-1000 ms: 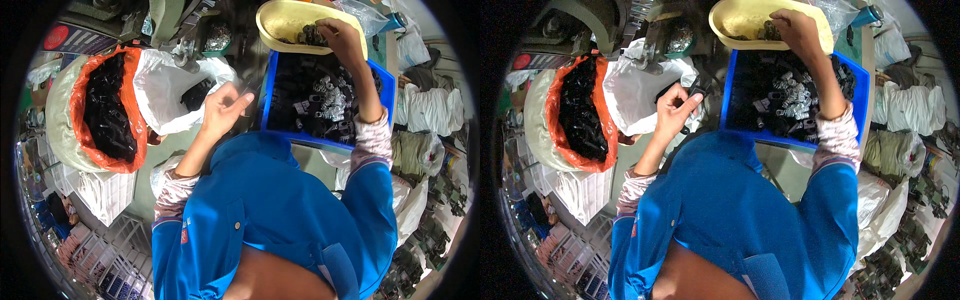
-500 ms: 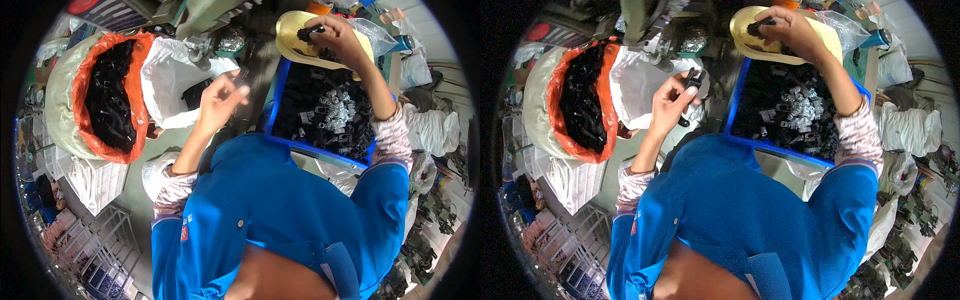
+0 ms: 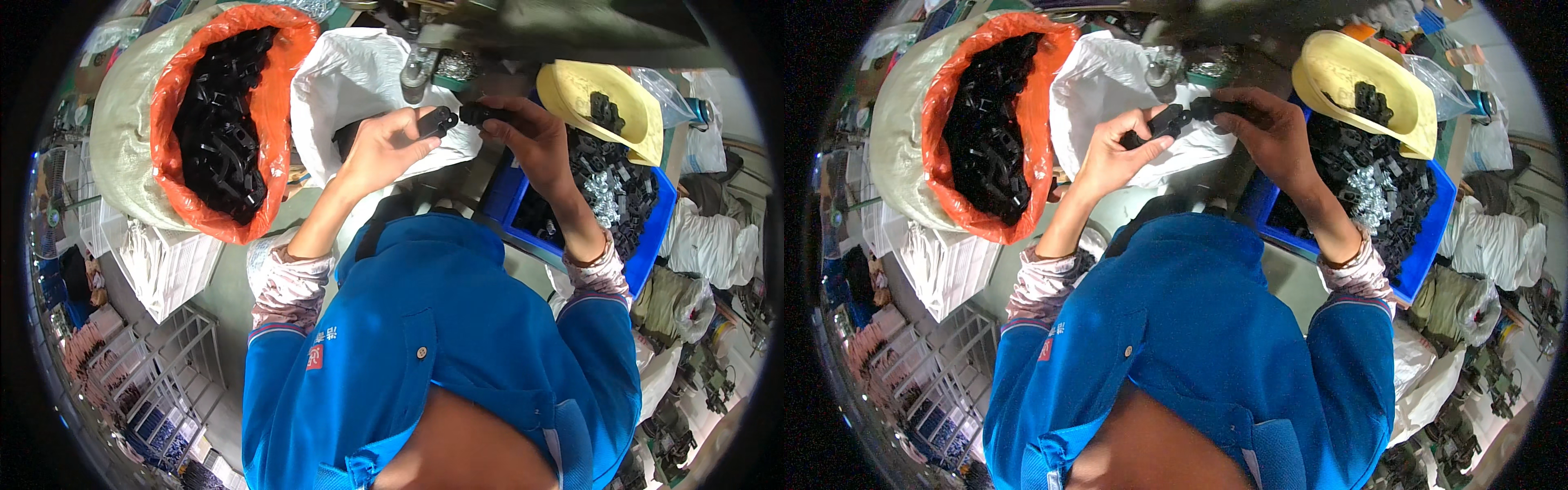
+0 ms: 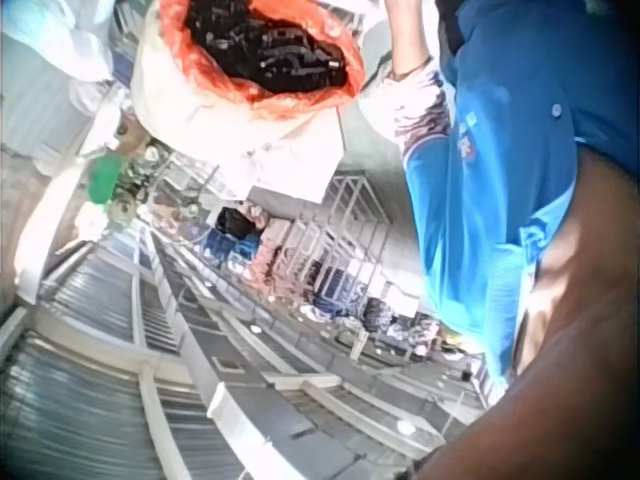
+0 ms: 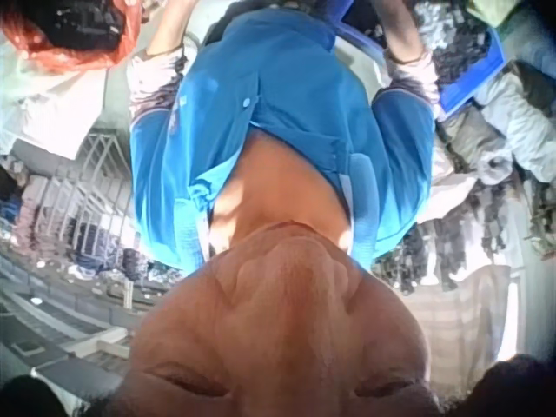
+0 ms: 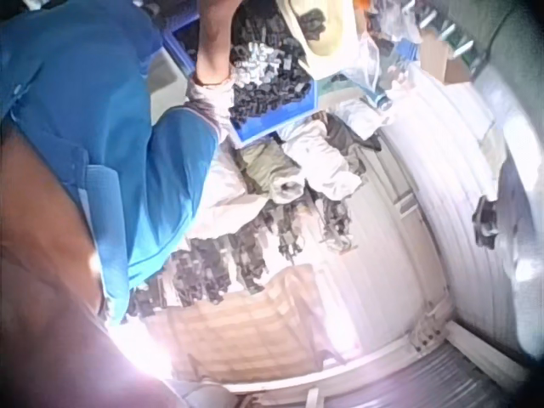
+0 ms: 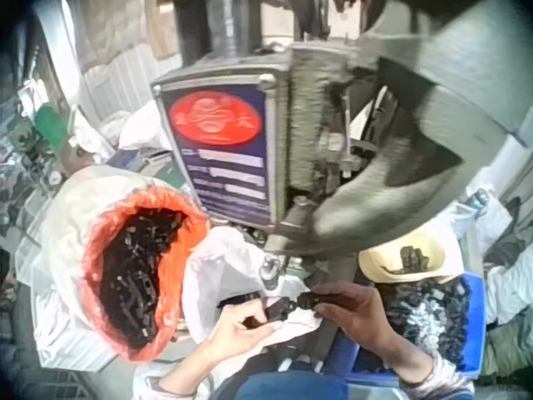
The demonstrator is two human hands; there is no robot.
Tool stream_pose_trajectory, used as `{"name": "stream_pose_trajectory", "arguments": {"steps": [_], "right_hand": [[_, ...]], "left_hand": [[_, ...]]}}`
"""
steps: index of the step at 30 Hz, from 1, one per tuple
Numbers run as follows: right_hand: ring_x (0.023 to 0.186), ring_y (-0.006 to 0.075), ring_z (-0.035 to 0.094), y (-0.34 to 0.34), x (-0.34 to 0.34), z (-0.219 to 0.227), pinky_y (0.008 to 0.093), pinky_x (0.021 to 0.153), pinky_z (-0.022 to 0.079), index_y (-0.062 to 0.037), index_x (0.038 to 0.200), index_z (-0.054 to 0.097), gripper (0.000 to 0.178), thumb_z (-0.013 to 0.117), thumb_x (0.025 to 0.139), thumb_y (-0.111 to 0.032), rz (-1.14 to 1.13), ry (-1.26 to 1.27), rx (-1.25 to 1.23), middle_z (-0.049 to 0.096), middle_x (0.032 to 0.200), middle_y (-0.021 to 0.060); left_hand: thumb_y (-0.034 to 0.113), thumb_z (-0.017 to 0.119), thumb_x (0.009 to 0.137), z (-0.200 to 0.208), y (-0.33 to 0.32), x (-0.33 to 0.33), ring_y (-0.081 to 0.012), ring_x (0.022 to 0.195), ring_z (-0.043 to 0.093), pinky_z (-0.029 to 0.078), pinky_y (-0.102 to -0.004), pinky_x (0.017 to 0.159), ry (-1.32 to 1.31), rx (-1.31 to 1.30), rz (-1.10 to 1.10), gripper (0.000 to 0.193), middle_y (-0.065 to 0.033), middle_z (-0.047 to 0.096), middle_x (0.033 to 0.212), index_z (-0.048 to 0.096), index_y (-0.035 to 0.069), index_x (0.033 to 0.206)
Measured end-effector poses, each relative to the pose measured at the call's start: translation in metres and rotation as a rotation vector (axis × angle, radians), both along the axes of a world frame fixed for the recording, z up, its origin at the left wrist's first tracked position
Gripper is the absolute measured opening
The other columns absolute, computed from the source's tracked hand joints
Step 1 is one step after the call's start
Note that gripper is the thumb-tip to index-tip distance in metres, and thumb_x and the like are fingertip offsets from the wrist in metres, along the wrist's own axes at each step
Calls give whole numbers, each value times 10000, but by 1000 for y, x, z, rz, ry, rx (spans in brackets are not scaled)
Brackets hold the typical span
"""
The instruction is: The person picks up black plastic components from a large bag and a blue bin, then assembles them by hand. The person repeatedly picks up parts, joins them together, and places the assembled units into a yellow bin.
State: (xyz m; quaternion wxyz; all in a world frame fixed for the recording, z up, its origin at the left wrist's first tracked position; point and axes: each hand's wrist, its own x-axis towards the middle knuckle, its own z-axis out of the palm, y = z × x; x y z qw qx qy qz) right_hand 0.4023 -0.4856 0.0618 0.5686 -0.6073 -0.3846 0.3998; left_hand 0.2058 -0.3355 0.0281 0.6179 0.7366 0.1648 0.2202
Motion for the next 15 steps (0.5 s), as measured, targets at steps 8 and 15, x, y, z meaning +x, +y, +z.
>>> {"name": "stream_pose_trajectory", "arguments": {"steps": [8,15], "right_hand": [[965,119,638,28,-28,0,249,860,520,10,1161,644,297,675,867,35,5,-130,6,676,1084,71],[947,144,660,47,-32,-9,285,807,551,-3,1099,674,278,705,826,38,1,-279,117,687,1050,101]], "left_hand": [[21,747,824,6,24,-19,-90,893,608,503,-259,718,12,158,-24,317,-174,691,1149,455,10,702],[26,755,799,7,47,-20,-170,851,673,515,-287,688,31,351,-68,326,-180,684,1160,453,11,680]]}}
